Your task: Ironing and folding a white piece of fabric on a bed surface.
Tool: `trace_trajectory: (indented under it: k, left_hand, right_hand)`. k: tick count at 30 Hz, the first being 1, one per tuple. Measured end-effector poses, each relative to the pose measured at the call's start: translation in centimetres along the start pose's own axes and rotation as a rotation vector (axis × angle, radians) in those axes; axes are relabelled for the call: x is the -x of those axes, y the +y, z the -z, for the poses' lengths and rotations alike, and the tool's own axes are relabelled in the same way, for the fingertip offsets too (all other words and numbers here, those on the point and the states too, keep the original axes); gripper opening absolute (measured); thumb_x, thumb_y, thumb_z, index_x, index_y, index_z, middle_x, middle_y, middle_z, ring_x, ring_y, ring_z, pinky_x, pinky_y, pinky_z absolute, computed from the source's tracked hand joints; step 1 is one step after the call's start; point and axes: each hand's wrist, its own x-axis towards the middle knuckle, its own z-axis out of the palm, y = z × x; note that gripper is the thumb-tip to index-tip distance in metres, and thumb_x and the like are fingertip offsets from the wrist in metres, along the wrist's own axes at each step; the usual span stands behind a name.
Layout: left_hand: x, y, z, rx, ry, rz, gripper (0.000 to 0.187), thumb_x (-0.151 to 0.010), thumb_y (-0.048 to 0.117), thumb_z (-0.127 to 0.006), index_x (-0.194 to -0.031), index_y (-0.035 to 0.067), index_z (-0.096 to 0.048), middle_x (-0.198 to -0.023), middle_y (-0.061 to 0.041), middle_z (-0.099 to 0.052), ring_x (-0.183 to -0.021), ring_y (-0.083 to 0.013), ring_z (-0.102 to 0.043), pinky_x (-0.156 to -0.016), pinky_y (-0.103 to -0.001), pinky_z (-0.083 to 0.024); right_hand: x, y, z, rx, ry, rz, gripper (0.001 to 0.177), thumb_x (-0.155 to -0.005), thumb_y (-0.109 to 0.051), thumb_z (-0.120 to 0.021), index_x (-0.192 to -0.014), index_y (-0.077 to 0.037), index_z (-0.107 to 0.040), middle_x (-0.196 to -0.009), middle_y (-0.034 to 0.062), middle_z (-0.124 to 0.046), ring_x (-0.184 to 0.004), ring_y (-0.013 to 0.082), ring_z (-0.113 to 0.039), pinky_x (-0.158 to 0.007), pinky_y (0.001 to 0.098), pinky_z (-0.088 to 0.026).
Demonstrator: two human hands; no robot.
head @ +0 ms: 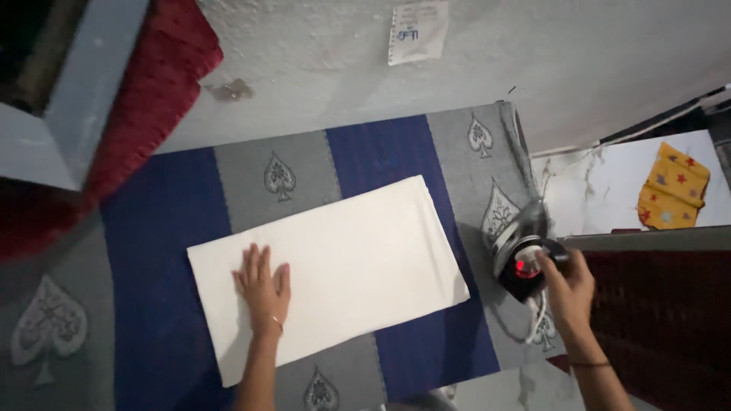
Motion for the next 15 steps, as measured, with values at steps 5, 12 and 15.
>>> trace_trajectory:
  k: [5, 12, 15]
  left_hand:
    - [9.6, 3.0, 3.1, 0.538, 0.091, 0.213, 0.025, -0.100, 0.014, -0.063, -0.122, 0.004, -0.067, -0.128, -0.016, -0.068, -0.119, -0.0308, -0.064, -0.103, -0.040, -0.050]
    - [21.1, -4.6, -0.9, 1.290, -0.076, 1.384, 0.045, -0.100, 0.031, -0.062, -0.128, -0.004, -0.063, -0.123, -0.022, -0.069, -0.107, -0.0325, -0.068, -0.093, -0.042, -0.057]
    - [19.7, -6.3, 0.7, 1.453, -0.114, 1.571, 0.054, -0.099, 0.039, -0.061, -0.131, -0.005, -0.059, -0.132, -0.020, -0.066, -0.122, -0.0326, -0.064, -0.104, -0.043, -0.053]
  right_hand:
    - [4.5, 1.9, -1.1, -0.341, 0.082, 0.066, 0.022, -0.101, -0.007, -0.074, -0.118, -0.001, -0.062, -0.110, 0.0004, -0.067, -0.099, 0.0063, -0.059, -0.086, 0.0209, -0.047]
    - [8.5, 5.5, -4.0, -0.229, 0.136, -0.063, 0.025, -0.091, -0.008, -0.079, -0.113, -0.001, -0.068, -0.105, 0.0027, -0.069, -0.093, 0.0085, -0.061, -0.085, 0.0238, -0.048]
    - [9.5, 3.7, -4.8, -0.134, 0.190, -0.079, 0.034, -0.085, -0.009, -0.083, -0.114, -0.001, -0.066, -0.102, 0.0021, -0.068, -0.091, 0.0097, -0.061, -0.083, 0.0251, -0.048]
